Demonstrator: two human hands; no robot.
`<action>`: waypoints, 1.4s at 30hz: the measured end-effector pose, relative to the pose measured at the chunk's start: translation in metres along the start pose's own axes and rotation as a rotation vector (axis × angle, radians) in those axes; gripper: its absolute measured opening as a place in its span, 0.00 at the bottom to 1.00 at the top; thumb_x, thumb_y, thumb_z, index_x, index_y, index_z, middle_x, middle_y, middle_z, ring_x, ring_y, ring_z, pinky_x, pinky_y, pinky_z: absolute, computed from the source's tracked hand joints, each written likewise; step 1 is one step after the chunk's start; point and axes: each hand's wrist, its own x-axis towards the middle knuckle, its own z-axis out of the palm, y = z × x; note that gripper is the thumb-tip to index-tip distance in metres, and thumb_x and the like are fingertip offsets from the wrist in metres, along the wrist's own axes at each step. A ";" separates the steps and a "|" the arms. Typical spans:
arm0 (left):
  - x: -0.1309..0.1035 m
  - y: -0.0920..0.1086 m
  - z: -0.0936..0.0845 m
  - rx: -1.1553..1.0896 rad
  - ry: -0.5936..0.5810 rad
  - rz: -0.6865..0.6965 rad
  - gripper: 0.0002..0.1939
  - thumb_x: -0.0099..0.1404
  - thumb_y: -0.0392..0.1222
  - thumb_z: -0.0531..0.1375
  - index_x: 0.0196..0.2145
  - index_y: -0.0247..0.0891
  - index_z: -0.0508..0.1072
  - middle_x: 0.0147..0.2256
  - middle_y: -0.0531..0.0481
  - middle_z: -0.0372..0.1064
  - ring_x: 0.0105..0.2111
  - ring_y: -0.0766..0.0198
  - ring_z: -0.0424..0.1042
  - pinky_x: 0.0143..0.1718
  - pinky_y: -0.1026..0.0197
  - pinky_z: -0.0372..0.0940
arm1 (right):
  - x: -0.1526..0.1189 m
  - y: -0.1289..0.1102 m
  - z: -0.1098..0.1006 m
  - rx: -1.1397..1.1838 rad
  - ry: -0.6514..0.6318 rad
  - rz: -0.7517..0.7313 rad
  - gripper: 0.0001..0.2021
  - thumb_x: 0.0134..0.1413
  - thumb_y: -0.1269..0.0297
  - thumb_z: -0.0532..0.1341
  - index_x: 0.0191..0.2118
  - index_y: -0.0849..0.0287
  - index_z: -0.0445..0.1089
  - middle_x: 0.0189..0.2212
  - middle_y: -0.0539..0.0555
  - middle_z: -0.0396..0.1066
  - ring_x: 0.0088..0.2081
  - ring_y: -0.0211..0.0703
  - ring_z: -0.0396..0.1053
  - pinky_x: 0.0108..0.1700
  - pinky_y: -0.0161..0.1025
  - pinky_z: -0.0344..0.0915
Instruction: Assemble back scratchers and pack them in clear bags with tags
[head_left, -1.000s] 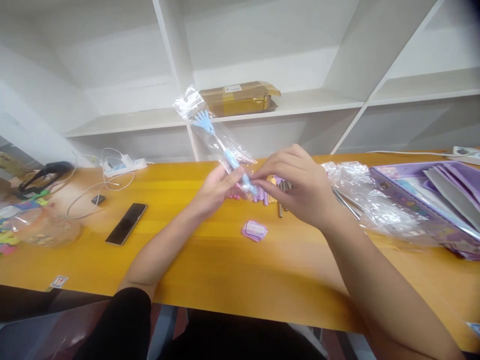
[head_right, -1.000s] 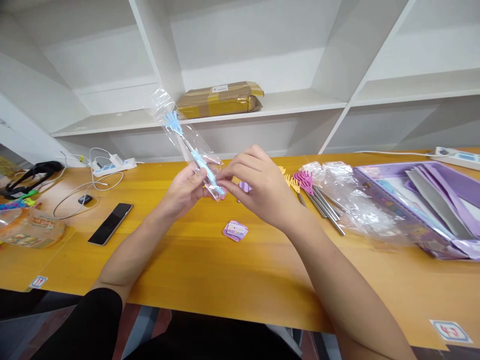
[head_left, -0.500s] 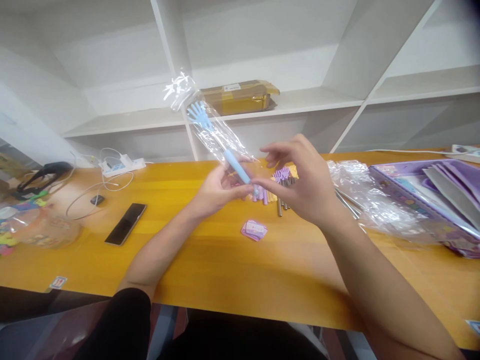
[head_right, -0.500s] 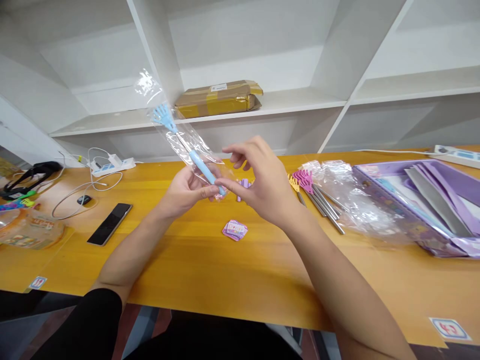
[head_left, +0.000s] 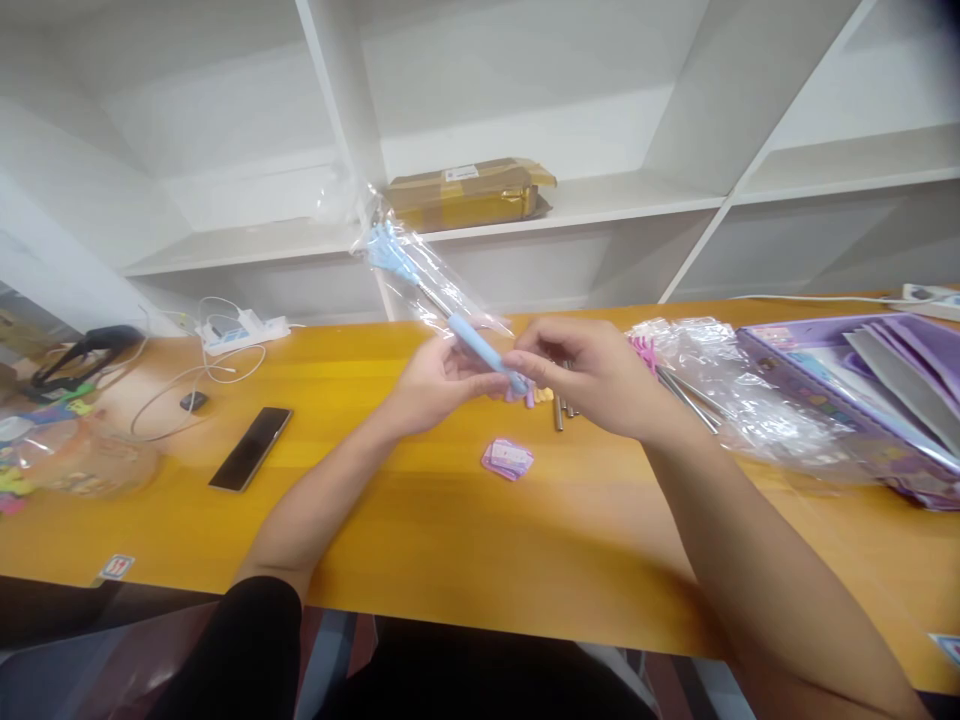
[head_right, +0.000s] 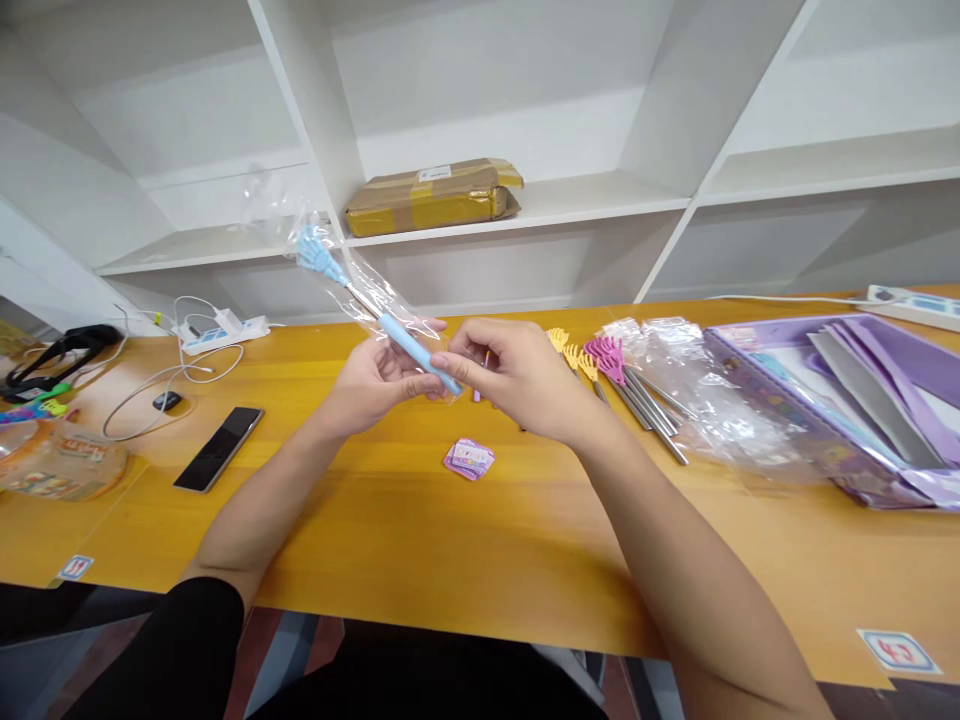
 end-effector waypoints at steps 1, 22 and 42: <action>0.000 0.000 0.000 -0.001 0.001 0.003 0.34 0.63 0.48 0.78 0.60 0.38 0.70 0.41 0.44 0.81 0.42 0.53 0.84 0.47 0.52 0.78 | 0.000 0.001 -0.001 -0.006 -0.024 0.001 0.23 0.69 0.42 0.66 0.32 0.58 0.75 0.26 0.51 0.76 0.26 0.36 0.68 0.28 0.37 0.60; -0.006 0.001 -0.002 0.076 -0.012 0.053 0.30 0.67 0.49 0.74 0.62 0.41 0.71 0.48 0.43 0.80 0.44 0.55 0.84 0.46 0.57 0.78 | 0.001 0.003 -0.005 -0.031 0.067 -0.102 0.27 0.74 0.41 0.60 0.30 0.57 0.75 0.24 0.50 0.73 0.25 0.37 0.66 0.29 0.37 0.60; -0.007 0.006 0.001 0.022 -0.138 0.057 0.25 0.69 0.45 0.73 0.58 0.42 0.71 0.41 0.46 0.79 0.39 0.59 0.82 0.43 0.56 0.77 | 0.002 0.011 -0.003 0.058 -0.112 -0.035 0.23 0.72 0.43 0.63 0.33 0.56 0.80 0.22 0.47 0.73 0.21 0.32 0.65 0.26 0.35 0.59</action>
